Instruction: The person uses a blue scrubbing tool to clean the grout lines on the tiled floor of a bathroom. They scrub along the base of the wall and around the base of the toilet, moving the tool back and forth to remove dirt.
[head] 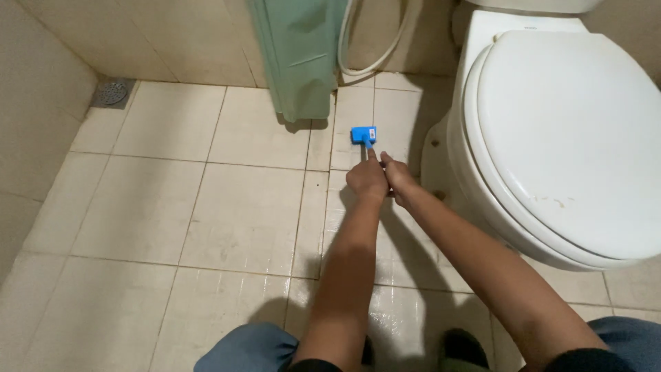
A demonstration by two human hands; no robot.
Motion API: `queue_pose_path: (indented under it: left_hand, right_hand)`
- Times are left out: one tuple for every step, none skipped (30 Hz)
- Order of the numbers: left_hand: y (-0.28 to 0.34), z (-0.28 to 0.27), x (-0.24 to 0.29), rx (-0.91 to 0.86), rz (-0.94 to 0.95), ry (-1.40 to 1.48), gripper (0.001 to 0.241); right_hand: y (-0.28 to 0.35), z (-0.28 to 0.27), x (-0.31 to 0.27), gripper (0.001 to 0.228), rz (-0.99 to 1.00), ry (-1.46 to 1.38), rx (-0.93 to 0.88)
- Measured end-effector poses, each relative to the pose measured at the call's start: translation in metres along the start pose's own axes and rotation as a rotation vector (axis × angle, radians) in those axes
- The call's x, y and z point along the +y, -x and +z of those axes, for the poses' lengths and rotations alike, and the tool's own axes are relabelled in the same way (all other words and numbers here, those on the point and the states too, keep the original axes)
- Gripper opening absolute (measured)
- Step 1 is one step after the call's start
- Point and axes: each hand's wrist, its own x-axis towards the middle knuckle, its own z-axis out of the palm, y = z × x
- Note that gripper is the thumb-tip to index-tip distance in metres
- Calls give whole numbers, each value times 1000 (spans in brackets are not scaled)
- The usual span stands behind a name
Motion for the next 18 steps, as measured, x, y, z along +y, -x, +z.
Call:
queue_pose_path:
  left_hand:
    - [1,0,1,-8,4,-18,63]
    - [1,-2,-1,-11,-2,-35,63]
    - [-3,-2,3,-2,-9,-31,63]
    - [-4,0,3,-18,-14,-62,65]
    - [-5,3,4,-34,-20,-93,67]
    - [-7,8,4,-29,-28,-98,67]
    - [-9,13,5,-18,-38,-92,65]
    - [-11,18,9,-8,-42,-83,63]
    - [-14,25,9,-3,-45,-85,63]
    - [-18,32,8,26,-43,-63,54]
    - [-21,39,7,54,-41,-40,46]
    - [-17,33,9,56,-44,-45,46]
    - [-14,28,11,51,-56,-45,52]
    - [-9,24,15,42,-68,-43,57]
    - [-8,27,16,41,-70,-46,57]
    - [-9,28,16,24,-86,-62,58]
    - [-10,29,16,8,-102,-78,59]
    - [-6,26,15,4,-101,-84,59]
  right_hand:
    - [-1,-1,2,60,-8,4,-20]
    - [-3,2,4,60,-18,12,-49]
    - [-6,-1,2,60,-25,18,-57]
    - [-8,-1,4,59,-26,4,-64]
    - [-10,-3,7,59,-26,-10,-71]
    - [-18,-4,14,59,-28,-11,-82]
    - [-27,-6,20,57,-31,-57,-91]
    - [-34,-11,25,56,-33,-103,-94]
    - [-41,-13,29,56,-37,-105,-99]
    - [-47,-15,34,55,-51,-138,-97]
    - [-54,-17,38,55,-64,-172,-96]
    - [-46,-19,35,55,-64,-175,-101]
    - [-38,-20,31,55,-53,-142,-114]
    - [-29,-23,29,55,-39,-108,-125]
    - [-24,-24,29,55,-37,-110,-127]
    - [-21,-23,29,54,-30,-128,-123]
    - [-17,-21,28,53,-23,-147,-118]
    - [-16,-21,29,53,-19,-153,-118]
